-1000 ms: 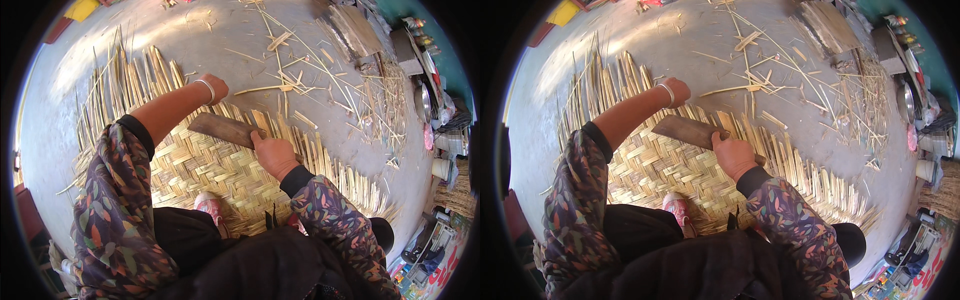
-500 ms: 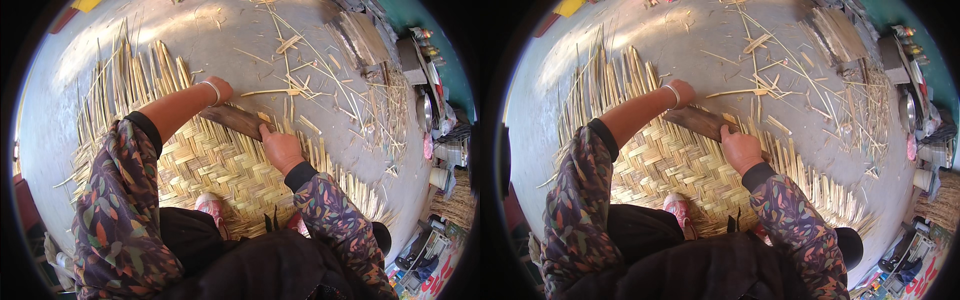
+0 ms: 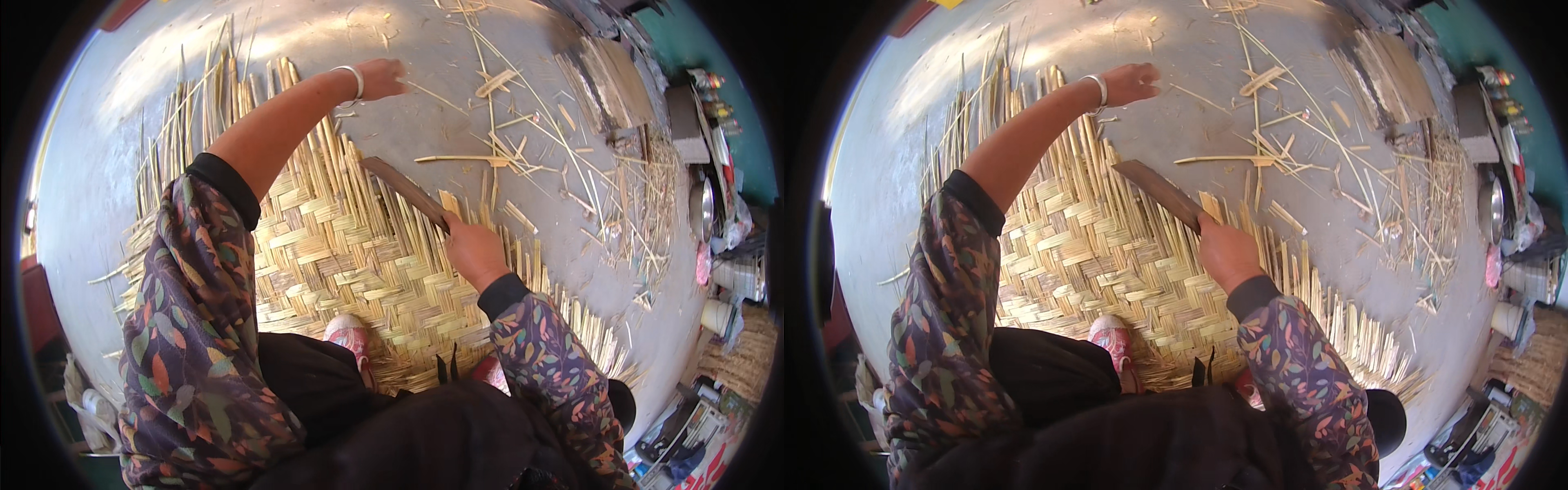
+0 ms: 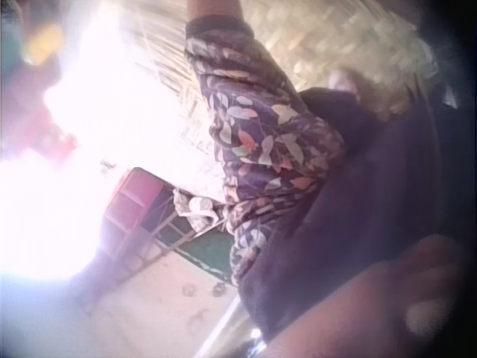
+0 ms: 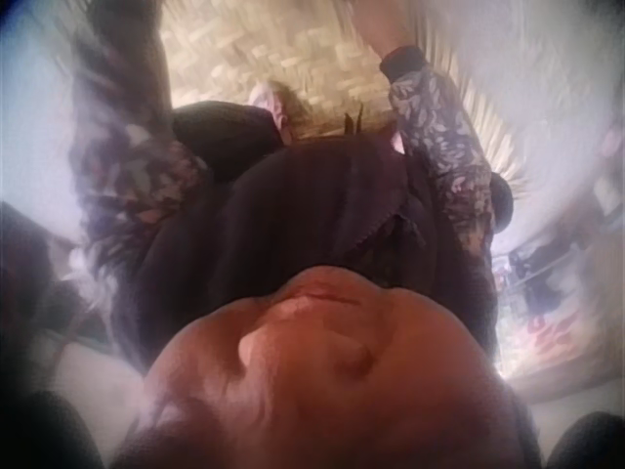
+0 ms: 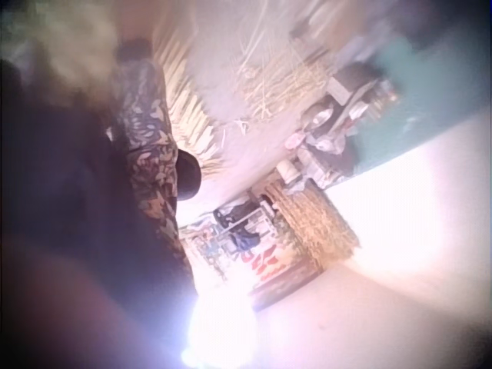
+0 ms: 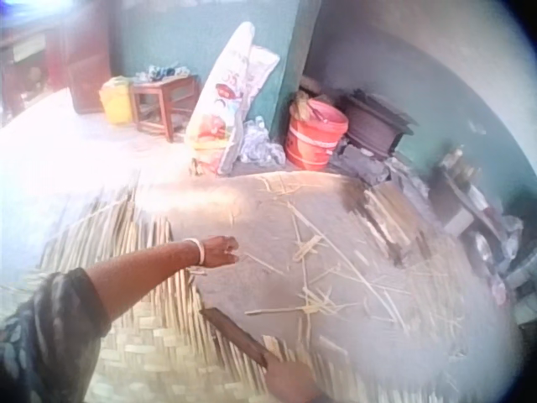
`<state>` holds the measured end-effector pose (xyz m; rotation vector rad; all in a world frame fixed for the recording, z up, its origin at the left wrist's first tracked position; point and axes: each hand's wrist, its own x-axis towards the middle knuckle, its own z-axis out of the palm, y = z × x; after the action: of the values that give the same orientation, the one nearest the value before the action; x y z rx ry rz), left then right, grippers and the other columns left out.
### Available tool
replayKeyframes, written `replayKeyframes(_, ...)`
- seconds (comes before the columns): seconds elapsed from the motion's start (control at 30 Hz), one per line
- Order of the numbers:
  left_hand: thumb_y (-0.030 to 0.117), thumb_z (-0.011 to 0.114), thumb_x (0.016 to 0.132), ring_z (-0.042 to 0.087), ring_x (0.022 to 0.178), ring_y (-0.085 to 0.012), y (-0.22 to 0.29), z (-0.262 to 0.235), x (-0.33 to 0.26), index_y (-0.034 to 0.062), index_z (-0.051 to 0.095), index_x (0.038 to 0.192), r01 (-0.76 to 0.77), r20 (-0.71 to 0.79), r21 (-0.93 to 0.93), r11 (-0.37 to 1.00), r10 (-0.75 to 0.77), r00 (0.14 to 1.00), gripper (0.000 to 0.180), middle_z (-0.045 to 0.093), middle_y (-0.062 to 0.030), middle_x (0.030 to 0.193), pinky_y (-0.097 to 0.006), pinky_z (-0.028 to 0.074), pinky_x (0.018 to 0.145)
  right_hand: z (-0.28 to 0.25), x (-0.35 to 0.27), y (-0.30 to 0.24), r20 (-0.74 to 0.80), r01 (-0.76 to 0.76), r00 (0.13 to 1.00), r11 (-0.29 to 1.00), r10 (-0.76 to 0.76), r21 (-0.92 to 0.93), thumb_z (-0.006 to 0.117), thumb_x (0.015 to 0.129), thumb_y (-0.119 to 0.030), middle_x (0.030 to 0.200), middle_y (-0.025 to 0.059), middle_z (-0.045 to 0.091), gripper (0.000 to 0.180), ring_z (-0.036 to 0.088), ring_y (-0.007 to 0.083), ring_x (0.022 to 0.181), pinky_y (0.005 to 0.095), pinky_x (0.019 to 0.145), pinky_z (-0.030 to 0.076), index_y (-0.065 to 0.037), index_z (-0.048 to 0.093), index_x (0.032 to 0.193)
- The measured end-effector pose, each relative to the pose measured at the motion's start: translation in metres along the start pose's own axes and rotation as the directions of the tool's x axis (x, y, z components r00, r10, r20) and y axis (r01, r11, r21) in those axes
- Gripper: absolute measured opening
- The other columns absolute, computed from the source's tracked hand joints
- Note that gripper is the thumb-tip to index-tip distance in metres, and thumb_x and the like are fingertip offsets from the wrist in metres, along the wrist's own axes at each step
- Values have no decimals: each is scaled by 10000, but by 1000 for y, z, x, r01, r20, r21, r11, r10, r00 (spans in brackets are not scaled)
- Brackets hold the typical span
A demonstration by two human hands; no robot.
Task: The person sits on the floor and weaves a mat using dried palm leaves. They use a wooden block to press and tighten the weave, repeatedly adjusting the leaves and striking the mat to secure the pattern.
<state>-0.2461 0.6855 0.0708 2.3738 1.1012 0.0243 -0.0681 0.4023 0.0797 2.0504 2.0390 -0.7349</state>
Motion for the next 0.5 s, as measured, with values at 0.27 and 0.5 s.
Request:
replayKeyframes(0.27, 397, 492, 909, 559, 1106, -251, -50, 44, -51, 180, 647, 1077, -60, 248, 527, 848, -87, 965, 315, 637, -77, 1041, -465, 408, 904, -25, -8, -24, -31, 134, 990, 990, -136, -46, 494, 855, -130, 717, 157, 660, 302, 651, 364, 669, 477, 589, 512, -124, 563, 1149)
replayKeyframes(0.5, 437, 482, 917, 543, 1126, -216, -52, 19, -54, 165, 689, 1032, -154, 332, 622, 768, -80, 940, 361, 653, -40, 1097, -425, 319, 976, -27, 13, -53, -64, 270, 958, 956, -278, -113, 490, 841, -102, 712, 138, 667, 281, 666, 330, 661, 457, 552, 517, -104, 564, 1113)
